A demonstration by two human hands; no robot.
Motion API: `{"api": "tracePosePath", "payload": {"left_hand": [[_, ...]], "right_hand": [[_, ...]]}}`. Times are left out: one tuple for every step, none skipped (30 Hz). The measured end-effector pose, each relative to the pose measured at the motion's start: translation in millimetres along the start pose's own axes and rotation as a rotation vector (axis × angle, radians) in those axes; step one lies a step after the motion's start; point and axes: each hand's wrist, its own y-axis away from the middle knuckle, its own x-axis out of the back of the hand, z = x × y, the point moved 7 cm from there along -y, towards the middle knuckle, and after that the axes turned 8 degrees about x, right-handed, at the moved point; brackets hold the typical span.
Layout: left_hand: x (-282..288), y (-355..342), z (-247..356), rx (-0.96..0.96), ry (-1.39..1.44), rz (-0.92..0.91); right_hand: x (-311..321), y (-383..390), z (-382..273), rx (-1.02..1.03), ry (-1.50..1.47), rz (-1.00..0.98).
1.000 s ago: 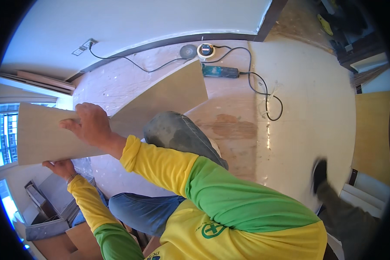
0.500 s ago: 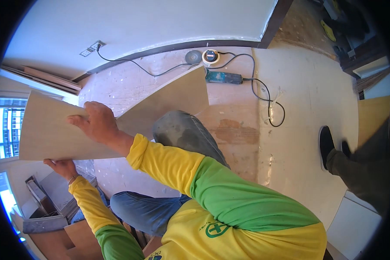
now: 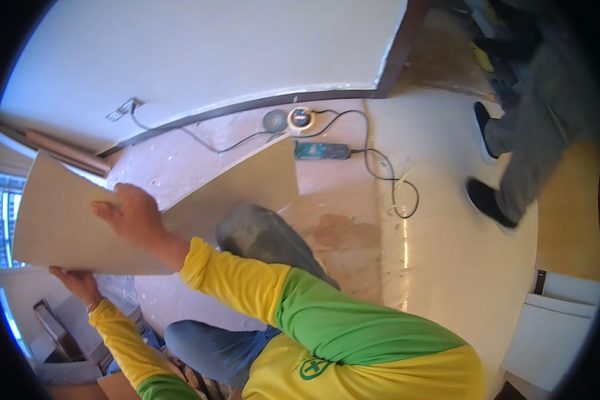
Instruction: The person grinds the edges of a board using an angle grinder, then lifts, turns, and touches the edges of the board by hand.
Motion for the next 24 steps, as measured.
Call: {"api": "tracePosePath", "payload": {"left_hand": [[-8.8,-0.5,7.2,-0.035,-0.02,0.017],[-21.8,-9.9,-3.5,-0.049,-0.024,0.026],[-47.7,-16.4,-17.0,-0.021,0.001,0.0],[-66.9,-11.6,-17.4,-0.049,-0.09,0.067],[-82.0,-6.2,-10.2,-0.089,-0.189,0.14],[-95.7,-8.5,-6.5,-0.088,-0.187,0.132],[-108.1,-12.3,-3.9,-0.102,-0.254,0.141],[-117.3,-18.4,-5.1,-0.116,-0.321,0.149],[-120.7,-27.2,-3.5,-0.117,-0.323,0.146],[-127.1,-38.3,0.1,-0.153,-0.373,0.097],[-133.4,-47.1,2.3,-0.188,-0.423,0.05],[-142.7,-53.7,-4.7,-0.181,-0.419,0.044],[-160.1,-58.0,-11.8,-0.216,-0.511,0.012],[-176.7,-63.3,-20.4,-0.25,-0.602,-0.02],[-178.8,-68.5,-18.3,-0.255,-0.608,-0.006],[-181.9,-74.0,-16.6,-0.293,-0.67,-0.004],[-195.1,-78.7,-23.8,-0.32,-0.723,-0.011],[-199.9,-89.3,-34.9,-0.191,-0.513,-0.002],[-197.1,-97.8,-17.0,-0.216,-0.531,0.02],[-182.6,-117.8,-28.3,-0.255,-0.578,-0.011],[-175.2,-130.9,-28.2,-0.304,-0.634,-0.039],[-181.3,-135.3,-36.8,-0.289,-0.629,-0.019],[-181.6,-144.1,-53.4,-0.117,-0.417,-0.013],[-179.7,-148.5,-66.8,0.043,-0.203,-0.005]], "right_hand": [[-2.0,-5.8,1.2,-0.022,-0.024,0.006],[3.4,-12.5,9.3,-0.04,-0.021,0.016],[12.2,-20.8,18.4,-0.059,-0.023,0.034],[15.0,-27.1,22.6,-0.089,-0.016,0.031],[17.8,-36.0,21.6,-0.083,-0.009,0.035],[18.6,-43.9,23.1,-0.116,-0.015,0.021],[20.0,-51.8,25.9,-0.151,-0.02,0.008],[24.4,-60.2,27.1,-0.148,-0.015,0.014],[29.5,-67.4,25.4,-0.151,-0.005,0.039],[33.1,-73.9,26.3,-0.155,0.006,0.064],[33.0,-79.8,29.0,-0.155,0.006,0.067],[39.1,-86.2,33.0,-0.137,0.022,0.118],[45.3,-92.0,36.6,-0.12,0.039,0.168],[49.7,-96.7,40.7,-0.12,0.049,0.168],[46.8,-98.8,39.0,-0.148,0.049,0.138],[43.4,-100.1,38.6,-0.176,0.049,0.107],[46.2,-102.8,42.1,-0.179,0.053,0.098],[51.3,-105.9,44.1,-0.149,0.092,0.127],[47.0,-110.3,34.1,-0.121,0.091,0.155],[45.8,-109.9,42.1,-0.128,0.102,0.138],[43.5,-111.1,45.3,-0.126,0.096,0.147],[43.6,-111.6,52.4,-0.125,0.103,0.153],[40.0,-112.1,60.9,-0.136,0.112,0.13],[39.9,-113.8,65.4,-0.132,0.082,0.151]]}}
